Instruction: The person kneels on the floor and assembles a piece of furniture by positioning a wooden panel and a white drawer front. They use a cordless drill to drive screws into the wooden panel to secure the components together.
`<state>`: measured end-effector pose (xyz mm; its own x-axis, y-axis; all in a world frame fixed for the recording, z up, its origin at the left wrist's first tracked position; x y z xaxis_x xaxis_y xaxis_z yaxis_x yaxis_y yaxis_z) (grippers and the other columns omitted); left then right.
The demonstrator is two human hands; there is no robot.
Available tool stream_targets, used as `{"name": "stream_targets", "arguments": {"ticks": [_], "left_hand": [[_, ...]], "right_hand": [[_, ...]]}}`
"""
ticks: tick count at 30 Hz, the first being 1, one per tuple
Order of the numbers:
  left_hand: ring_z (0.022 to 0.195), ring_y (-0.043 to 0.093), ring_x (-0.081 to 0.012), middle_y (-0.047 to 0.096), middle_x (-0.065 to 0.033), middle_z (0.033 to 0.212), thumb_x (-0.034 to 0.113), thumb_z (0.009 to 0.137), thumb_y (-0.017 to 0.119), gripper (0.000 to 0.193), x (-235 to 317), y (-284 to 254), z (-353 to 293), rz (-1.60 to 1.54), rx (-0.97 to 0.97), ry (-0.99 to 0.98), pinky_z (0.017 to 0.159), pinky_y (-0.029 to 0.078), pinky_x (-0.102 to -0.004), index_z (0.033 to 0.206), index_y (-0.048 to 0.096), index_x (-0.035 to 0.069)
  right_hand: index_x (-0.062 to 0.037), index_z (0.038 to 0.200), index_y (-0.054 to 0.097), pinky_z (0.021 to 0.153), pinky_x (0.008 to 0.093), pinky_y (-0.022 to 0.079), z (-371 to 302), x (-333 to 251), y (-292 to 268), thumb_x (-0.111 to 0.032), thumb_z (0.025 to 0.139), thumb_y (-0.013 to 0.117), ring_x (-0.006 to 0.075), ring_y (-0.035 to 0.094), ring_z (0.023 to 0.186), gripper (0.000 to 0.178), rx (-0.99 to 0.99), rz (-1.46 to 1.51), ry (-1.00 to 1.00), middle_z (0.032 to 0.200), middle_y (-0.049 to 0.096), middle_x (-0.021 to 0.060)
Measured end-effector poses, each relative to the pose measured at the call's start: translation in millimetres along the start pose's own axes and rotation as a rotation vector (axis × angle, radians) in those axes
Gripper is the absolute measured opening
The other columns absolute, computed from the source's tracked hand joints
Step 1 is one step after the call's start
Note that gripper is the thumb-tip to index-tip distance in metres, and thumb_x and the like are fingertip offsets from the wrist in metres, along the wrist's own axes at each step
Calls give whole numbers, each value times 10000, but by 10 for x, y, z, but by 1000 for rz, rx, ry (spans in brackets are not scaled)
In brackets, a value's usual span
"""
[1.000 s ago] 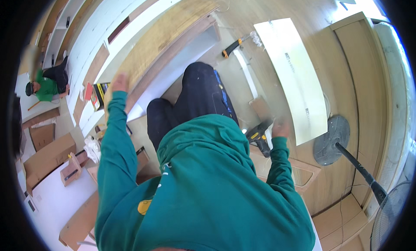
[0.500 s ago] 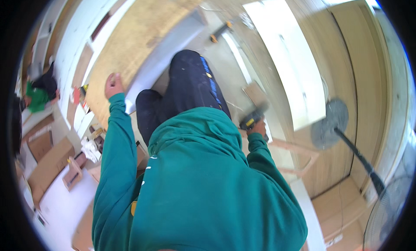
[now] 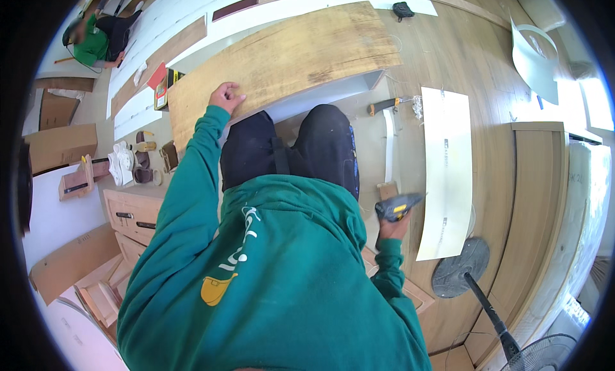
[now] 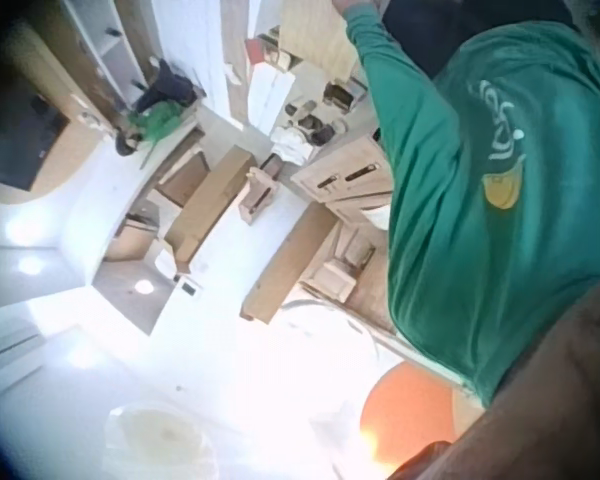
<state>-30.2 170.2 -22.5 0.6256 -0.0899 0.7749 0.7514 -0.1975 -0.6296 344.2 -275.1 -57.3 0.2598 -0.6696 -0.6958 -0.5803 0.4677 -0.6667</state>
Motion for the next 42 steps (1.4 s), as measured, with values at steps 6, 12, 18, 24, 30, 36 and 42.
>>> {"name": "stream_targets", "arguments": {"ticks": [6, 12, 18, 24, 30, 36, 42], "left_hand": [[557, 438, -91, 469, 19, 615, 187, 703, 759, 335, -188, -11, -9, 3, 9, 25, 532, 409, -259, 958, 587, 55], [588, 502, -112, 559, -29, 692, 212, 803, 667, 278, -162, -20, -2, -264, 178, 106, 541, 452, -285, 1014, 585, 50], [768, 587, -175, 610, -133, 935, 52, 893, 488, 283, -535, -162, -69, -1342, 74, -218, 647, 493, -286, 1174, 486, 17], [1140, 509, -303, 483, -231, 1241, -25, 862, 477, 433, -486, -245, -173, -1877, -12, -177, 955, 435, -362, 1279, 365, -54], [1234, 437, -320, 380, -249, 1354, -16, 888, 449, 459, -490, -324, -254, -1952, -75, -101, 1018, 402, -379, 1321, 311, -83], [1158, 517, -290, 464, -232, 1288, 147, 933, 491, 438, -455, -424, -230, -1943, -126, -158, 961, 461, -367, 1295, 366, -67], [1112, 549, -277, 488, -210, 1266, 152, 942, 478, 373, -424, -430, -206, -2047, -56, -252, 949, 470, -364, 1254, 436, -47]], "right_hand": [[-3, 1202, 473, 798, 330, 476, 551, -1367, 23, -125, 723, 673, 218, 580, 928, 533, -102, 194, -498, 1059, 586, 142], [-33, 1115, 573, 788, 317, 476, 629, -2562, 833, -59, 781, 627, 218, 614, 889, 339, -393, 336, -697, 965, 646, 102], [-8, 1240, 471, 694, 293, 536, 439, -3712, 1819, -91, 852, 568, 168, 612, 842, 408, -820, 576, -510, 1161, 564, 149], [20, 1254, 447, 710, 302, 527, 290, -4094, 2179, -107, 848, 555, 190, 618, 820, 438, -964, 495, -319, 1215, 534, 177], [9, 1209, 502, 698, 303, 519, -179, -4335, 1902, -63, 827, 611, 179, 615, 829, 403, -892, 221, -340, 1136, 583, 154], [21, 1072, 552, 714, 304, 527, -278, -4430, 1661, 37, 735, 671, 197, 637, 837, 357, -843, 40, -347, 975, 621, 129], [18, 1103, 530, 742, 314, 531, -262, -4511, 1689, 53, 739, 672, 206, 638, 870, 393, -861, 159, -330, 961, 627, 130]]}}
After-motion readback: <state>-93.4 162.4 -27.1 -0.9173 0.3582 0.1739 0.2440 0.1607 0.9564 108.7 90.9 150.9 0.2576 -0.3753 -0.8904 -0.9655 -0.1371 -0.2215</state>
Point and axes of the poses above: each hand's wrist, its own z-axis towards the middle knuckle, its own y-axis out of the palm, x = y × z, the point moved 1 cm from there along z, towards the middle knuckle
